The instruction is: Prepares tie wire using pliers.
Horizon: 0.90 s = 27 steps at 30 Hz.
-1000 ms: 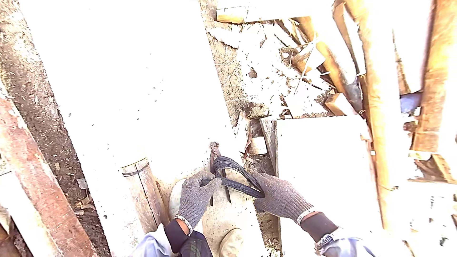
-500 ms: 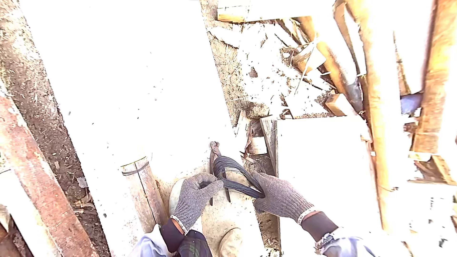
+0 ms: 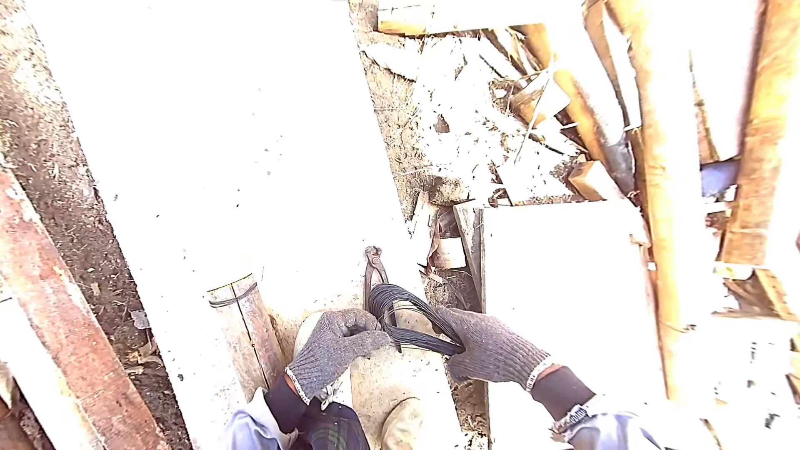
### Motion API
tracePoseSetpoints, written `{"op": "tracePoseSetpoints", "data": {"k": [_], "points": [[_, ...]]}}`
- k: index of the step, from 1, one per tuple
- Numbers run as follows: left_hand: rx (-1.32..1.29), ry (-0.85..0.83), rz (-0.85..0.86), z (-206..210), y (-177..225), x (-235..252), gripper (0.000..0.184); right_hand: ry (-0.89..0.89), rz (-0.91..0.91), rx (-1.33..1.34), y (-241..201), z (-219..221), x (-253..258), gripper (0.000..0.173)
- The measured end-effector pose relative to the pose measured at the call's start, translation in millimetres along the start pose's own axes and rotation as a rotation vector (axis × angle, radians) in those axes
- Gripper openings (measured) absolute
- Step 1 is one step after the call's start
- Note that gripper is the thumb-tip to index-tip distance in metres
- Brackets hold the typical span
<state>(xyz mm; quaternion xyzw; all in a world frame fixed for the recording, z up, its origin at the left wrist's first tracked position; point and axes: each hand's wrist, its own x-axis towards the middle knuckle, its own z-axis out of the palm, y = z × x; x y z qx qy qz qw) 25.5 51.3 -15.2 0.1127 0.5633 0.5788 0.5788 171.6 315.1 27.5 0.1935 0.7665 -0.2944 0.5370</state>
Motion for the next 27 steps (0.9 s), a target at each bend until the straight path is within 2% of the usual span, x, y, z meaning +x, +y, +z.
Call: {"op": "tracePoseSetpoints", "data": {"k": [12,22,27], "points": [[-0.09,-0.022,0.013,-0.5,-4.4,-1.0,0.013,-0.052,-0.029,0.027,1.0,1.1,0.9,0.061],[-0.202,-0.103,-0.012,-3.9,-6.6,-1.4,0.009,-0.143,-0.041,0.06,-3.1,-2.6,-0.6,0.062],[-0.183,-0.062,-0.036,-3.9,-3.8,-0.1,0.012,-0.139,-0.04,0.078,-5.5,-3.3,-1.1,0.06]]}}
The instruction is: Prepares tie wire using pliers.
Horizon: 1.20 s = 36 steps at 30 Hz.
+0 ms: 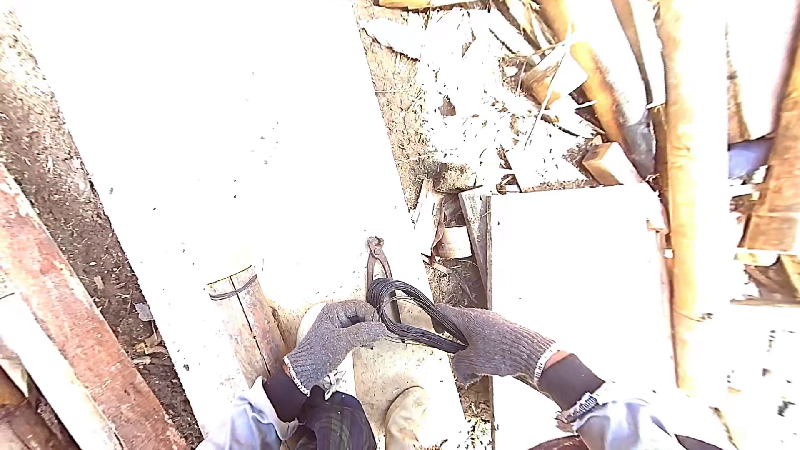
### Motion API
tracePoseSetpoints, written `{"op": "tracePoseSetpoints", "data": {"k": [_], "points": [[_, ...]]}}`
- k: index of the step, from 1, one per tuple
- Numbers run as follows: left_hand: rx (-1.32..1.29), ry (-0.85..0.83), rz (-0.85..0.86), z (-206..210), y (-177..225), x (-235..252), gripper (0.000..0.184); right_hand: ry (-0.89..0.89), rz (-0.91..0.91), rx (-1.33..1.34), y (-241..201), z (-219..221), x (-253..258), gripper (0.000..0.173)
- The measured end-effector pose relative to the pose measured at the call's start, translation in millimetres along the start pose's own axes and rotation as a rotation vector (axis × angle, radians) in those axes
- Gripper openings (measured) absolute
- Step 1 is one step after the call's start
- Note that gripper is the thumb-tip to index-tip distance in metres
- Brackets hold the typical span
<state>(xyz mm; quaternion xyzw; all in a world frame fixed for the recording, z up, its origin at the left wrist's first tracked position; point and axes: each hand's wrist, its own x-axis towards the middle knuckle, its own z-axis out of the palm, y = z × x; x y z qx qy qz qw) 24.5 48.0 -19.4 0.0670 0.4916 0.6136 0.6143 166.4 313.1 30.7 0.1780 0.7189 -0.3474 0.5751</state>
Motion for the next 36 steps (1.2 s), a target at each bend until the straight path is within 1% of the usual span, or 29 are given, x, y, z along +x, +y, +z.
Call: {"op": "tracePoseSetpoints", "data": {"k": [5,8,12,16,19,21,23,24,26,28,32,36], "points": [[-0.068,-0.043,0.031,-1.4,-2.3,0.0,0.01,-0.018,0.004,0.019,-1.8,-2.2,0.5,0.061],[-0.081,-0.037,0.031,-0.2,0.4,-0.9,0.01,-0.015,-0.009,0.04,-1.7,-0.9,1.3,0.061],[-0.073,0.035,0.015,1.9,3.1,-1.9,0.009,-0.022,0.002,0.051,-4.9,-1.8,1.6,0.06],[-0.027,0.151,-0.008,8.1,1.6,-4.4,0.012,0.015,0.018,0.039,-2.7,-0.4,2.1,0.06],[-0.122,0.203,-0.037,14.3,1.0,-5.8,0.01,0.015,0.027,0.038,-2.2,-1.7,2.9,0.06],[-0.22,0.196,-0.074,17.0,1.1,-5.8,0.008,0.015,0.015,0.035,-2.0,-2.0,2.9,0.057],[-0.242,0.201,-0.109,19.3,4.2,-5.5,0.008,0.007,0.013,0.026,-1.9,-2.4,2.9,0.056],[-0.183,0.225,-0.135,19.8,7.7,-5.4,0.014,0.006,0.016,0.021,-2.0,-2.4,3.0,0.056],[0.014,0.282,-0.17,19.6,11.3,-4.6,0.03,0.013,0.012,0.015,-1.2,-1.6,2.8,0.056],[0.205,0.299,-0.179,17.1,12.3,-5.4,0.037,0.021,0.013,0.013,-1.3,-1.7,1.7,0.057],[0.434,0.341,-0.255,18.1,17.1,-3.9,0.031,0.072,0.044,-0.033,-5.4,-1.2,-0.4,0.055],[0.494,0.352,-0.316,17.3,20.5,-2.0,0.028,0.122,0.083,-0.092,-6.0,0.3,0.9,0.055]]}}
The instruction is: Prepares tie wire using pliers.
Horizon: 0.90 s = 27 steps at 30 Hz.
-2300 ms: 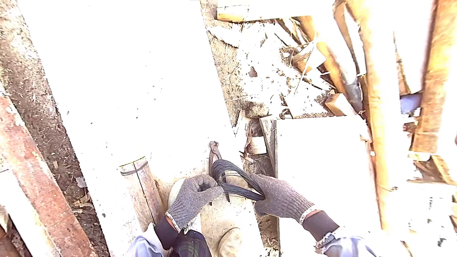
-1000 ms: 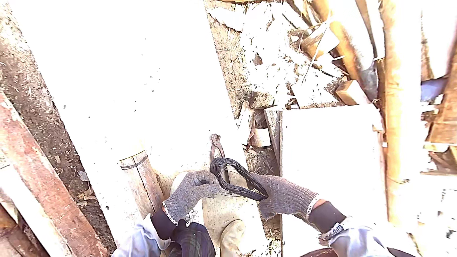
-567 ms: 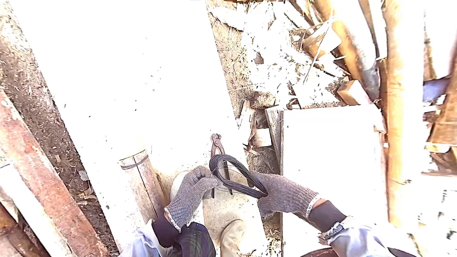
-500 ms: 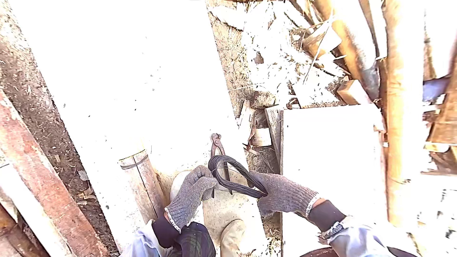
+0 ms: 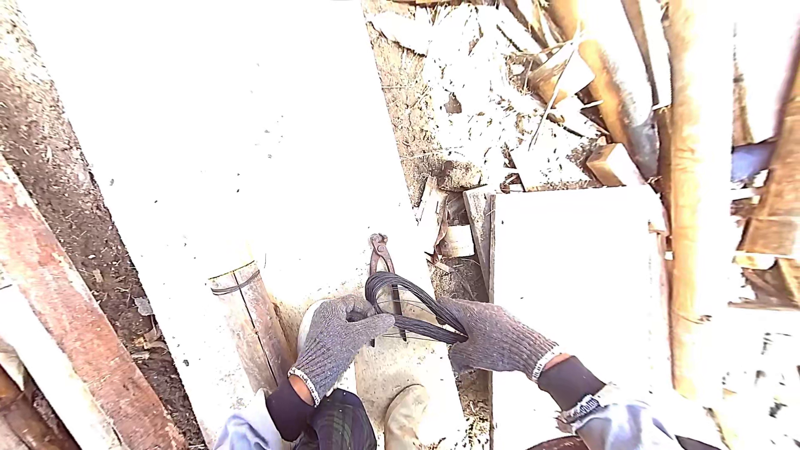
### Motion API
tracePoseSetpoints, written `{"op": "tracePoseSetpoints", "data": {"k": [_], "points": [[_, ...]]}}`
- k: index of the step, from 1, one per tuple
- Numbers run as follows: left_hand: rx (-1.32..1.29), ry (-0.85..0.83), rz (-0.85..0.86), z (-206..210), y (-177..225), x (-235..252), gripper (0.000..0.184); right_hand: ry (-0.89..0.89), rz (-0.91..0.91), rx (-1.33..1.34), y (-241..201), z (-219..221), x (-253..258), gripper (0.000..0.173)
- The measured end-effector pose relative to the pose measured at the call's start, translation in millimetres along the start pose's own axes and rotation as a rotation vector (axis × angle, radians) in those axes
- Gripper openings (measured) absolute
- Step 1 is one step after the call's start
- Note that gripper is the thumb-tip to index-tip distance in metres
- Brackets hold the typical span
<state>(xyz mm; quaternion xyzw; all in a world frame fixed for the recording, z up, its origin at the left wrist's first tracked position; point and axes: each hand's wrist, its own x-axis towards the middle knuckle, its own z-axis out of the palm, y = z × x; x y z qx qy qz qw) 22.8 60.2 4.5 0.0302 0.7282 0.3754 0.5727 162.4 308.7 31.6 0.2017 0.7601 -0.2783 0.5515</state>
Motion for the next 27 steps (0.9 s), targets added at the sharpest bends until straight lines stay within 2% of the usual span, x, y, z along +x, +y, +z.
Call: {"op": "tracePoseSetpoints", "data": {"k": [6,11,19,27], "points": [[-0.093,0.018,-0.022,1.4,3.3,-2.3,0.017,0.081,0.032,0.006,3.3,1.7,-1.3,0.052],[-0.13,0.049,0.061,4.3,1.0,-2.1,0.014,0.076,0.03,0.006,2.1,1.8,-1.3,0.054],[0.006,0.135,0.111,6.3,4.6,-3.4,0.018,0.088,0.033,0.033,-0.1,3.4,-2.7,0.055],[0.079,0.249,0.052,8.5,8.2,-3.1,0.02,0.179,0.085,0.002,-12.1,2.6,-8.1,0.05]]}}
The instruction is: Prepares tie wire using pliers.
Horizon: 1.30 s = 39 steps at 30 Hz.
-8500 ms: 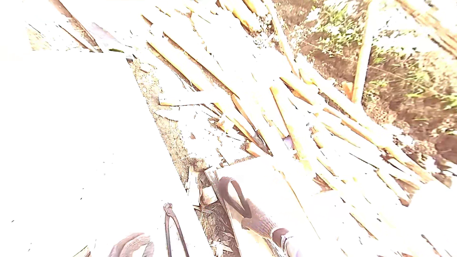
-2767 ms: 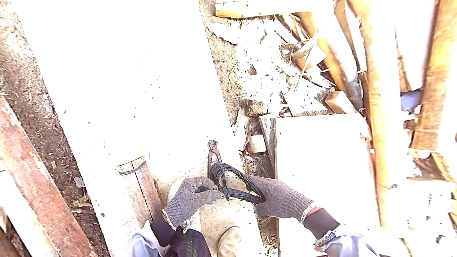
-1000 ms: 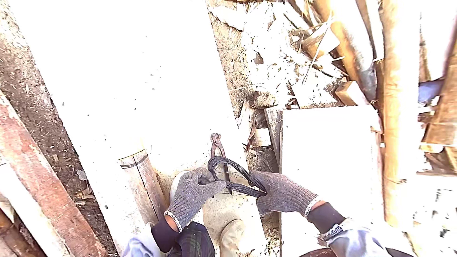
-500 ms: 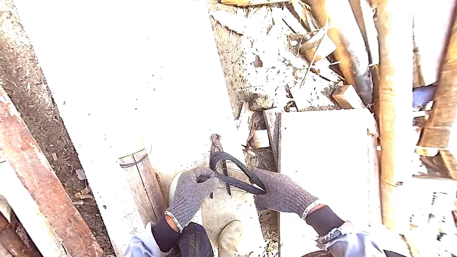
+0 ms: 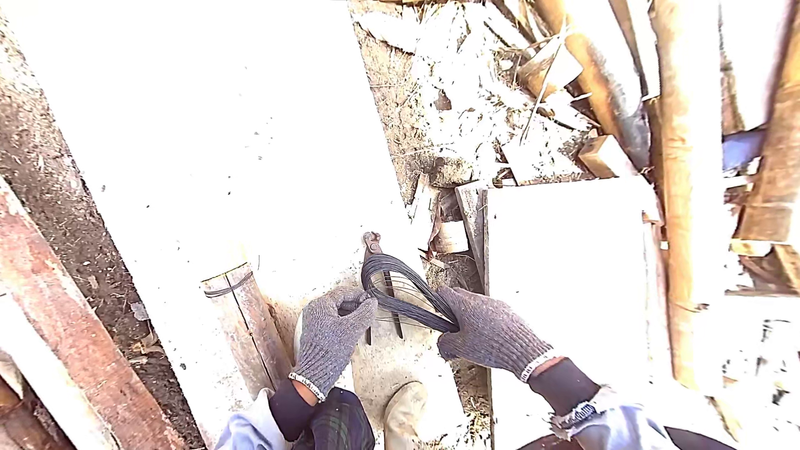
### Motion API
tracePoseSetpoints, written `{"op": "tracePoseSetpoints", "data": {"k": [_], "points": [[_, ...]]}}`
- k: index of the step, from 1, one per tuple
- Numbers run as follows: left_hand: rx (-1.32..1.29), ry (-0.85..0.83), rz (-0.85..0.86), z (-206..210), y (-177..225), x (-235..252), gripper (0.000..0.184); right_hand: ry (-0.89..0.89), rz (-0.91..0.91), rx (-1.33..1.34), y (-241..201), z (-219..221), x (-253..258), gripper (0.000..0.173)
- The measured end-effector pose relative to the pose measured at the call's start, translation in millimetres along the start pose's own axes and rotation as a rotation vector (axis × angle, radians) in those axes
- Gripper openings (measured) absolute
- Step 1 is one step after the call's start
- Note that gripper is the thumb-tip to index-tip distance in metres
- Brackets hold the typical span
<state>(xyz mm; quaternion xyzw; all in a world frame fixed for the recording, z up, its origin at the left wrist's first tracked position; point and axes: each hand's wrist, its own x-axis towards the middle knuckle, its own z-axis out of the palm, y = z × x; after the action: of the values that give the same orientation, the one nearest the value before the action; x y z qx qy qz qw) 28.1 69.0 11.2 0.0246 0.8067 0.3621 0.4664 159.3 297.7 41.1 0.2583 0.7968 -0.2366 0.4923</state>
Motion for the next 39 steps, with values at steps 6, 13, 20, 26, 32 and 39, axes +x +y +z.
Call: {"op": "tracePoseSetpoints", "data": {"k": [6,13,20,26,32,39], "points": [[-0.126,0.046,0.006,1.0,-3.3,0.3,0.017,0.04,0.039,0.029,-3.9,1.4,0.1,0.048],[-0.244,-0.007,0.022,-2.5,-10.2,1.2,0.016,-0.01,0.022,0.023,-1.3,-1.3,1.7,0.05],[-0.343,-0.087,0.043,-13.9,-12.8,5.7,0.013,-0.033,-0.005,0.033,1.5,-3.0,2.7,0.046],[-0.452,-0.177,0.005,-25.9,-5.9,11.1,0.016,-0.171,-0.047,0.052,-2.8,-3.0,1.9,0.049],[-0.52,-0.152,-0.073,-41.6,-4.6,8.3,0.016,-0.197,-0.049,0.07,1.5,-1.4,3.8,0.045],[-0.657,-0.36,-0.065,-63.4,-10.7,8.9,0.018,-0.193,-0.061,0.071,5.6,-5.2,2.2,0.049]]}}
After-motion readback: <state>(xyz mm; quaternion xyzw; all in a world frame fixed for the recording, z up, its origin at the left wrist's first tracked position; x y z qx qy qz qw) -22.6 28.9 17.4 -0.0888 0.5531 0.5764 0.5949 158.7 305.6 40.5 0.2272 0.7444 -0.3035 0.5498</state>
